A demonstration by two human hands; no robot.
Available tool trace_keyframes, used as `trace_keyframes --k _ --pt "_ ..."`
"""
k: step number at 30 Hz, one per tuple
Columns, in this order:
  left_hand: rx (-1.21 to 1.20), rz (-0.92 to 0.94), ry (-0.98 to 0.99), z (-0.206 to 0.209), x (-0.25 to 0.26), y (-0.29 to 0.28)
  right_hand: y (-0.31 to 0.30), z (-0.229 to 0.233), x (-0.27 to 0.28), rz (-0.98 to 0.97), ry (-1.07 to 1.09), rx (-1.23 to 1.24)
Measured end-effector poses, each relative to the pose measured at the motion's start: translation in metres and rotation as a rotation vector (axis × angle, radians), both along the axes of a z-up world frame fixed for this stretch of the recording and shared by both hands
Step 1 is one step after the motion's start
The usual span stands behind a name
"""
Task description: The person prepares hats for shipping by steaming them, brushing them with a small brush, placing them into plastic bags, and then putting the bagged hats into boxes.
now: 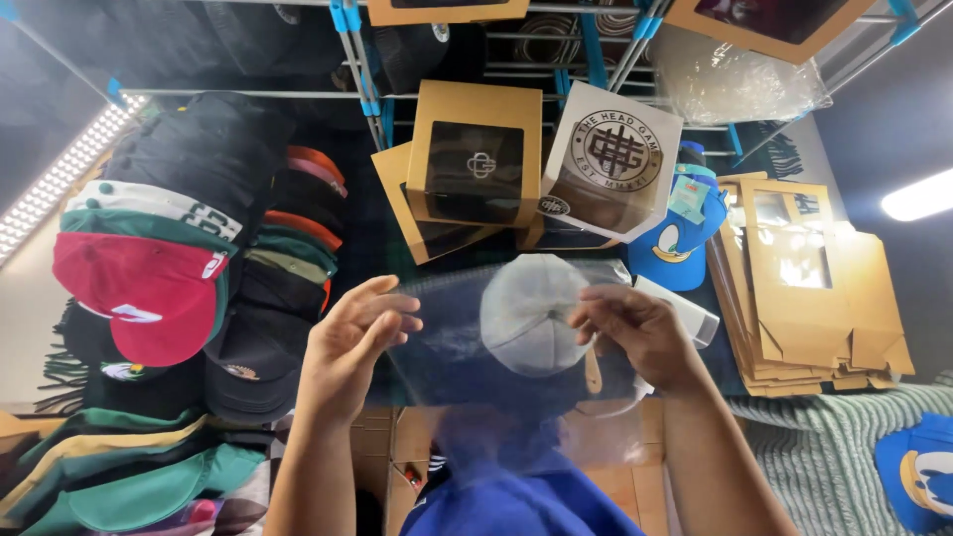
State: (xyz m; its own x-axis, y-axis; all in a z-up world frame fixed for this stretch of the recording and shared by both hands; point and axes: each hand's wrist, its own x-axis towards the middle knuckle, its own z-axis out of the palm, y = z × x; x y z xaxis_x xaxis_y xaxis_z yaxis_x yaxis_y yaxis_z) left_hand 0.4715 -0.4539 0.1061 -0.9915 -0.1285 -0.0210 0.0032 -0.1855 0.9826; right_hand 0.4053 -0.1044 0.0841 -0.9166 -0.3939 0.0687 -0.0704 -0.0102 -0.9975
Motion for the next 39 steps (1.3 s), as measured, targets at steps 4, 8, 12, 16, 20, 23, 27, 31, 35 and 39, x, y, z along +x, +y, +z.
trace_keyframes --k 4,8,12,16,20,23,27,31,35,39 --pt "-0.014 0.091 -0.016 0.021 -0.003 -0.004 -0.014 0.004 0.010 -0.074 -0.053 -0.013" --pt "0.102 0.164 -0.019 0.023 -0.002 -0.012 -0.049 0.029 0.022 -0.343 0.288 0.200" --pt "0.400 0.109 0.189 0.032 0.007 -0.014 -0.093 0.078 0.054 -0.487 0.602 0.210" --pt "0.463 0.104 0.283 0.053 0.023 0.006 -0.137 0.083 0.082 -0.156 0.502 0.254" --pt "0.249 -0.068 0.200 0.048 0.038 0.022 -0.153 0.084 0.081 0.058 0.723 0.236" --pt "0.348 -0.191 0.187 0.046 0.040 0.018 -0.149 0.093 0.073 0.055 0.779 0.297" --pt "0.645 -0.215 0.212 0.032 0.036 0.010 -0.137 0.101 0.060 0.176 0.826 0.307" --pt "0.645 -0.082 0.270 0.005 0.030 0.002 -0.130 0.104 0.058 0.078 0.715 0.277" --pt "0.522 0.023 0.225 0.001 0.025 -0.010 -0.117 0.107 0.057 0.097 0.676 0.381" --pt "0.407 0.141 0.170 0.003 0.023 -0.026 -0.099 0.107 0.055 0.094 0.648 0.508"
